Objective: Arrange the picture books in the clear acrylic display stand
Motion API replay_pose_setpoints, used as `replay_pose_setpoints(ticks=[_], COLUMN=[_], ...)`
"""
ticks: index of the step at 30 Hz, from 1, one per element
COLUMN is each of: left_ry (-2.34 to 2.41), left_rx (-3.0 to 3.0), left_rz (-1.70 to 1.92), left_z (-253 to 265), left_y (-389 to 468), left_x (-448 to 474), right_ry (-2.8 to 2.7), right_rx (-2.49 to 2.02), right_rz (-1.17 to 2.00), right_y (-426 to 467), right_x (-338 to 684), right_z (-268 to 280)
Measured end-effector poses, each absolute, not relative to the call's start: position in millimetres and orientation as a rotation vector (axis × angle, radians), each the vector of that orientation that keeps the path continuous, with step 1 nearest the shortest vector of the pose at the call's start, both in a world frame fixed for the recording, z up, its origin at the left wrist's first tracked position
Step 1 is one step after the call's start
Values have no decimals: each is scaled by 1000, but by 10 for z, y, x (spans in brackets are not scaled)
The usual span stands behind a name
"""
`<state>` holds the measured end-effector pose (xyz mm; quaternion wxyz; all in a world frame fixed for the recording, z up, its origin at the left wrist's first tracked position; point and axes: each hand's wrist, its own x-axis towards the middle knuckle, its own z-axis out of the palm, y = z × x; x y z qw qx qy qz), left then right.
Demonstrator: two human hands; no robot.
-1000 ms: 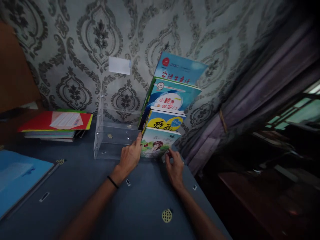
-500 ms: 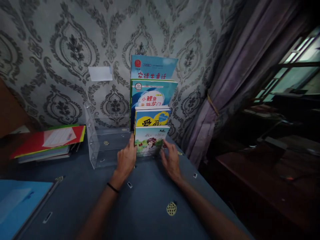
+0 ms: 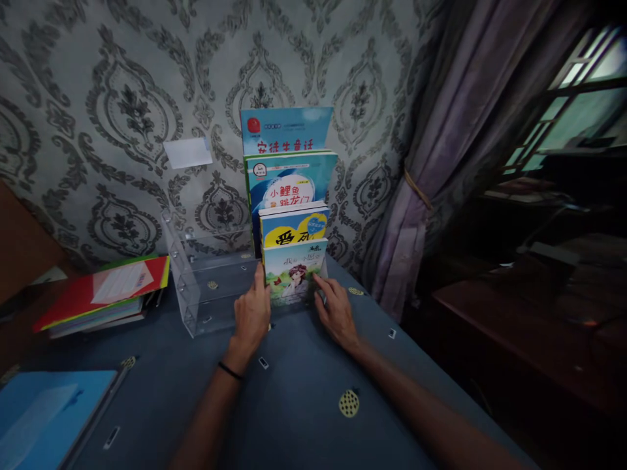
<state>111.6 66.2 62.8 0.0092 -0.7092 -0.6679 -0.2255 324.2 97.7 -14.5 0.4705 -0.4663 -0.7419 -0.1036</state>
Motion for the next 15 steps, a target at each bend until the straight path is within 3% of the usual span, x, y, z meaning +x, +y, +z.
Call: replay_pose_setpoints(ticks=[15], left_ry=[-2047], left_rx=[-2228], left_rz=[-746], left_z=[582], left_y=[693], left_x=[1118], right_ry=[-1804], right_rx=[-1141], right_rz=[-214], right_y=[975], right_x=[3230], right_z=[-169])
